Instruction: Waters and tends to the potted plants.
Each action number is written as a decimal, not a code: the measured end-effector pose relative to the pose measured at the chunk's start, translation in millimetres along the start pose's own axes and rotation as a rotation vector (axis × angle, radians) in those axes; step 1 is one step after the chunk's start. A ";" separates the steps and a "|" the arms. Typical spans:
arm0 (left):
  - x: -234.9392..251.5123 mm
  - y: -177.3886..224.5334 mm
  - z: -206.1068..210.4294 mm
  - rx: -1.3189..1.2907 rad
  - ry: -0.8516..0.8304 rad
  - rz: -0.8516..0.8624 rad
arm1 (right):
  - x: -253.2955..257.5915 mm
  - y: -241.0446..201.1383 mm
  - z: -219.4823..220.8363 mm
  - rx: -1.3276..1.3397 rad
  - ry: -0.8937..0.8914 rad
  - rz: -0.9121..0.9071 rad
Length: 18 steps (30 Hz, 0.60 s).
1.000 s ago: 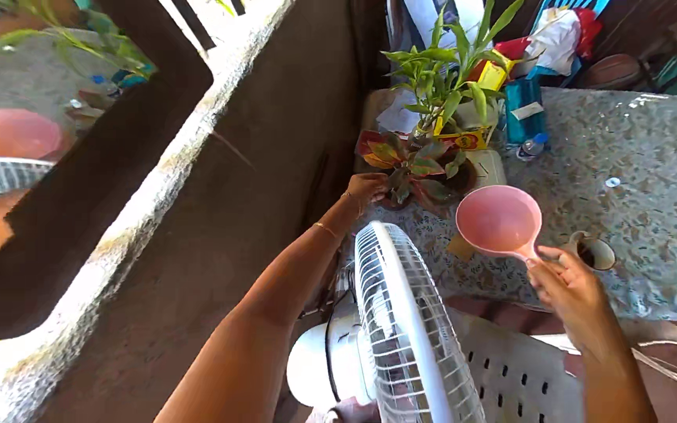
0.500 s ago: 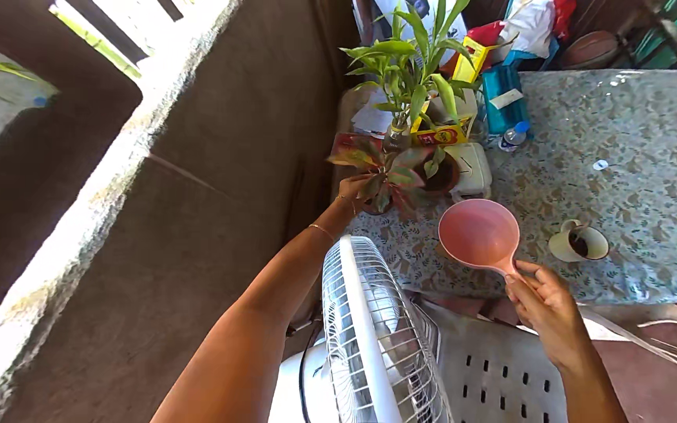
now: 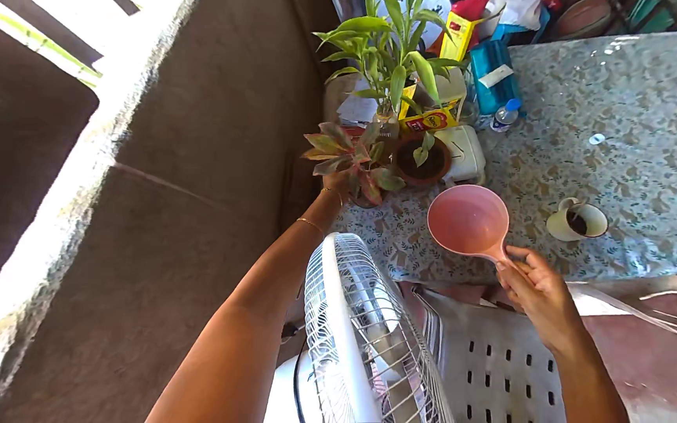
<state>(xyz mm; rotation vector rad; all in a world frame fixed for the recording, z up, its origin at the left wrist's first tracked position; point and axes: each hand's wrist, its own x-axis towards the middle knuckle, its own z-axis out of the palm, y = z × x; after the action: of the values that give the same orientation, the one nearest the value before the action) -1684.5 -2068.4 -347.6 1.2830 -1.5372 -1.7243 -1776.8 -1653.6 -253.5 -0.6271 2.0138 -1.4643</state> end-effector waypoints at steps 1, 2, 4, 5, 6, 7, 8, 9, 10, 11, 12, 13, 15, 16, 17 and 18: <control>3.7 -7.0 -2.9 -0.011 -0.033 -0.019 | -0.3 1.0 -0.3 -0.001 -0.001 0.000; 5.1 -11.5 -6.0 -0.015 -0.089 -0.044 | -0.4 1.9 -0.3 0.000 0.002 -0.001; -4.2 -1.5 -0.8 -0.011 -0.066 -0.037 | -0.8 2.5 -0.2 -0.004 0.009 0.003; -8.6 5.3 2.0 -0.004 -0.022 -0.012 | -0.9 2.4 -0.1 -0.010 0.009 0.008; -7.7 5.9 2.9 0.012 0.002 0.017 | -1.0 2.3 0.0 -0.015 0.009 0.011; -4.5 3.1 2.5 0.021 0.007 0.049 | -1.0 2.2 0.1 -0.019 0.010 0.014; -0.5 -1.0 1.8 -0.008 0.006 0.071 | -0.8 2.1 0.6 -0.022 0.012 0.017; 4.5 -6.1 1.2 -0.074 0.009 0.077 | -0.6 1.9 1.1 -0.023 0.013 0.019; 9.2 -10.7 0.2 -0.155 0.005 0.059 | -0.3 2.0 1.4 -0.021 0.015 0.021; 11.7 -12.3 0.3 -0.212 0.005 0.020 | 0.1 2.3 1.7 -0.014 0.015 0.023; 10.2 -11.5 1.3 -0.196 0.012 -0.006 | 0.4 2.5 2.2 -0.009 0.013 0.024; 2.0 -8.3 0.4 -0.096 0.013 -0.002 | 0.7 2.7 2.9 -0.007 0.010 0.024; -24.7 -1.9 -3.6 0.040 -0.060 -0.009 | 1.5 3.5 3.9 -0.003 0.005 0.022; -34.7 -1.6 -6.1 0.026 -0.104 0.000 | 1.6 4.2 4.3 -0.002 0.003 0.022; -39.6 -2.5 -7.5 -0.024 -0.132 0.004 | 1.9 4.6 4.7 -0.002 0.001 0.024; -43.3 -1.5 -8.0 -0.075 -0.156 0.002 | 2.2 4.9 4.9 -0.003 0.001 0.023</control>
<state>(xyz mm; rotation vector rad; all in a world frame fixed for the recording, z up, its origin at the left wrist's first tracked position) -1658.3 -2035.3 -334.7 1.1321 -1.5417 -1.9010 -1775.3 -1657.0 -259.8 -0.6032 2.0172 -1.4493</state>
